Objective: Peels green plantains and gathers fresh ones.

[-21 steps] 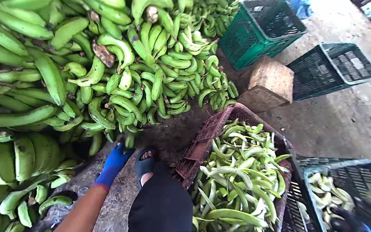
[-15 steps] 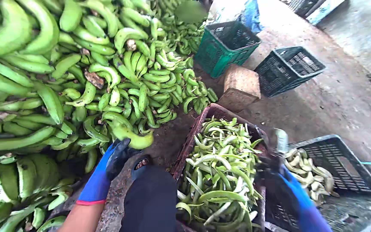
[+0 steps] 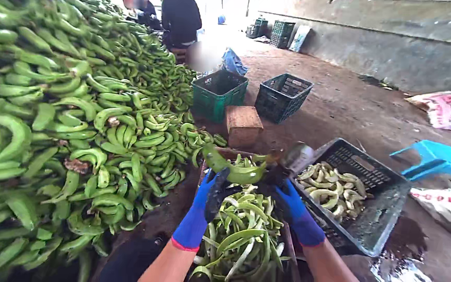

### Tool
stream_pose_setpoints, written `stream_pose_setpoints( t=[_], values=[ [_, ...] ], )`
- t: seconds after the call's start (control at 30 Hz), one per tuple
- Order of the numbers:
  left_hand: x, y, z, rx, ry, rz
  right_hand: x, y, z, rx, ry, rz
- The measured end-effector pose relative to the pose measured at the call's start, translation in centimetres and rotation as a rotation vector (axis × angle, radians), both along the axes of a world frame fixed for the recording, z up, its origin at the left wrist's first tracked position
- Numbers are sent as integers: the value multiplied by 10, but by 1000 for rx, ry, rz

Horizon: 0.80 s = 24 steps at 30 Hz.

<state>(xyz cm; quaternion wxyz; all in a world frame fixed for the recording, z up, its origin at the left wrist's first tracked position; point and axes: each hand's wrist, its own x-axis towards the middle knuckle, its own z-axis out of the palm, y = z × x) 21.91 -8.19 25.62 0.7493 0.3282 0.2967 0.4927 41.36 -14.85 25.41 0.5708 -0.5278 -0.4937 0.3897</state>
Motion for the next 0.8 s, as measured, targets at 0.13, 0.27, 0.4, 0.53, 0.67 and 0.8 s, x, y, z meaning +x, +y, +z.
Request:
stream_pose_setpoints(
  t=[0.13,0.27,0.4,0.53,0.67,0.8],
  values=[
    [-8,8,-18,191,149,247,10,-3,4,-115,-428,-124],
    [-19,9,-21,421,406,336,8,-4,-12,-115,-573,-19],
    [-18,4,-27,537,678,320,-5,-2,-12,-200,-531,83],
    [-24,5,-32,578,719,273,-5,-7,-6,-255,-673,106],
    [-39,7,-18,520,502,112,3,14,-28,-843,-802,436],
    [-50,16,-22,383,441,85,10,0,-33,-378,-616,376]
  ],
)
